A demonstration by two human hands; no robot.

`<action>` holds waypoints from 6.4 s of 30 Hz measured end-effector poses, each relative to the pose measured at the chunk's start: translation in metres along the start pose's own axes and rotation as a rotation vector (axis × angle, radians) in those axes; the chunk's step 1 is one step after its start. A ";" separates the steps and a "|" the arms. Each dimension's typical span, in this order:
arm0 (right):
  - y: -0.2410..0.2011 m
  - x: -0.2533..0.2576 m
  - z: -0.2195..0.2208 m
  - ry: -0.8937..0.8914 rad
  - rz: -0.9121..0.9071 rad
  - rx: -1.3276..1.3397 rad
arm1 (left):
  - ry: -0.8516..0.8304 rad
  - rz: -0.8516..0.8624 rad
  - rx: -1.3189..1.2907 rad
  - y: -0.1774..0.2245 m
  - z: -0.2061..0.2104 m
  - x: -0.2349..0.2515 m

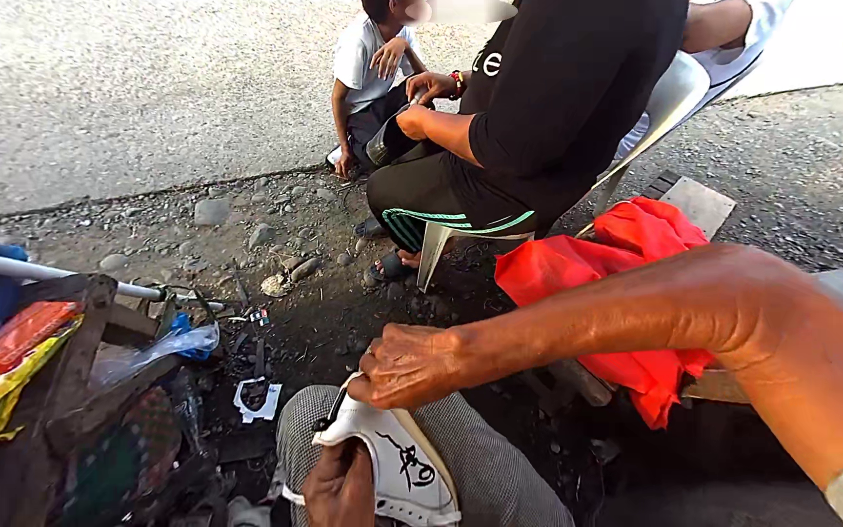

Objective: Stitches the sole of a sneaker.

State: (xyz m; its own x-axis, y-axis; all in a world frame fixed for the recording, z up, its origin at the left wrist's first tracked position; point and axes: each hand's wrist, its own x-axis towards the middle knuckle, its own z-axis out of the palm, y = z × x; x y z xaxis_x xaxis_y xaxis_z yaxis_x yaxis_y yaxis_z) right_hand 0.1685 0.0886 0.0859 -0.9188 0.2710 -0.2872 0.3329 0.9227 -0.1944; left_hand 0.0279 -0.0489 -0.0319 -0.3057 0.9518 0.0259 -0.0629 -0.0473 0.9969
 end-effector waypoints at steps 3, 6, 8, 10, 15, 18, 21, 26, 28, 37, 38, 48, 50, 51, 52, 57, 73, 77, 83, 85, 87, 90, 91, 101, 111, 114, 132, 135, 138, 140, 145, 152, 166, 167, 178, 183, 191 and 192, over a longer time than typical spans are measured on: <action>0.009 -0.001 0.001 0.046 -0.062 -0.026 | 0.004 -0.023 -0.052 -0.002 0.000 0.001; 0.015 -0.003 0.003 0.117 -0.060 -0.016 | 0.034 -0.051 -0.093 -0.002 0.002 0.004; 0.018 -0.005 0.004 0.151 -0.020 -0.011 | 0.047 -0.052 -0.096 -0.004 0.004 0.006; 0.020 -0.005 0.006 0.162 0.039 -0.002 | 0.047 -0.056 -0.107 -0.006 0.002 0.007; 0.035 -0.017 0.031 0.336 0.119 -0.040 | 0.060 -0.076 -0.146 -0.003 0.005 0.008; 0.054 -0.041 0.041 0.470 0.268 -0.083 | 0.075 -0.059 -0.116 -0.002 0.004 0.009; 0.053 -0.059 0.050 0.418 0.413 0.106 | 0.078 -0.003 -0.021 -0.002 0.006 0.013; 0.023 -0.055 0.086 0.287 0.435 0.840 | 0.058 -0.014 0.010 -0.001 0.007 0.014; 0.013 -0.056 0.097 0.414 0.399 0.967 | 0.046 -0.015 -0.017 -0.003 0.005 0.014; -0.006 -0.024 0.107 0.840 0.326 1.324 | -0.027 -0.065 -0.038 -0.002 0.001 0.014; -0.005 -0.025 0.103 0.854 0.274 1.485 | -0.029 -0.074 -0.038 -0.002 0.000 0.015; 0.005 -0.070 0.088 0.794 0.050 1.763 | 0.051 -0.077 -0.178 -0.006 0.003 0.016; 0.010 -0.076 0.100 0.730 0.268 1.450 | 0.048 -0.098 -0.179 -0.004 0.002 0.016; 0.013 -0.077 0.104 0.734 0.351 1.275 | 0.042 -0.100 -0.160 -0.002 0.001 0.016; 0.014 -0.076 0.107 0.757 0.400 1.088 | 0.034 -0.097 -0.116 0.000 0.001 0.015; 0.009 -0.031 0.116 0.674 0.434 0.609 | -0.056 -0.130 0.367 0.012 -0.015 0.003; 0.005 -0.148 0.200 0.341 0.808 0.958 | -0.054 0.249 0.630 0.026 -0.044 -0.025; -0.021 -0.174 0.277 0.232 1.125 0.949 | -0.101 0.220 0.547 0.011 -0.018 -0.004; -0.042 -0.171 0.288 0.213 1.215 0.980 | -0.206 0.023 0.250 0.017 -0.026 0.005; -0.041 -0.144 0.240 0.570 1.057 1.045 | -0.194 0.035 0.220 0.017 -0.025 0.010; -0.038 -0.108 0.184 0.884 0.831 1.119 | -0.175 0.040 0.223 0.014 -0.021 0.017; -0.031 -0.056 0.133 1.016 0.509 1.094 | -0.146 0.033 0.231 0.007 -0.018 0.024; -0.029 -0.043 0.126 0.975 0.469 1.063 | -0.127 0.033 0.229 0.007 -0.017 0.024; -0.014 -0.020 0.123 0.864 0.390 1.465 | -0.047 0.140 0.339 -0.001 -0.014 0.019; -0.011 -0.017 0.115 0.739 0.434 1.298 | -0.299 0.121 0.533 0.000 -0.033 0.029; 0.008 -0.046 0.102 0.508 0.527 1.146 | -0.472 -0.129 0.236 0.019 -0.046 0.033; -0.002 -0.016 0.114 0.817 0.270 0.876 | 0.129 -0.291 -0.397 0.011 0.002 0.022; 0.000 -0.016 0.112 0.809 0.256 0.859 | 0.144 -0.298 -0.395 0.011 0.003 0.023; 0.002 -0.017 0.108 0.791 0.235 0.821 | 0.140 -0.305 -0.403 0.011 0.003 0.023; 0.003 -0.018 0.102 0.763 0.238 0.765 | 0.139 -0.303 -0.412 0.010 0.003 0.023; 0.013 -0.019 0.077 0.584 0.220 0.570 | 0.149 -0.306 -0.413 0.009 0.007 0.024; 0.026 -0.001 0.038 0.284 0.139 0.379 | 0.187 -0.325 -0.431 0.009 0.008 0.026; 0.013 0.049 0.004 -0.049 0.102 0.194 | 0.161 -0.331 -0.451 0.002 -0.001 0.030; 0.013 0.047 0.004 -0.037 0.102 0.187 | 0.136 -0.336 -0.464 0.002 -0.003 0.029; -0.020 -0.012 -0.042 -0.047 0.160 0.084 | -0.201 -0.159 0.294 0.030 -0.092 0.009; 0.027 0.010 0.027 0.201 0.018 0.180 | -0.191 0.043 0.482 0.036 -0.104 0.012; 0.024 0.005 0.015 0.141 0.019 0.267 | -0.467 0.118 -0.538 0.022 -0.056 0.017; 0.024 0.004 0.015 0.145 0.015 0.267 | -0.435 0.057 -0.586 0.016 -0.054 0.018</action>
State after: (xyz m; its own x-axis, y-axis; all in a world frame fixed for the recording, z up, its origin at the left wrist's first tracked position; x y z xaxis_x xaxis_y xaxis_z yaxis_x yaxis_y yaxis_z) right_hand 0.1759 0.1078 0.0661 -0.9276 0.3381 -0.1591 0.3733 0.8187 -0.4364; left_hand -0.0295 -0.0492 -0.0199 0.0740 0.9715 0.2254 -0.5937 -0.1387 0.7926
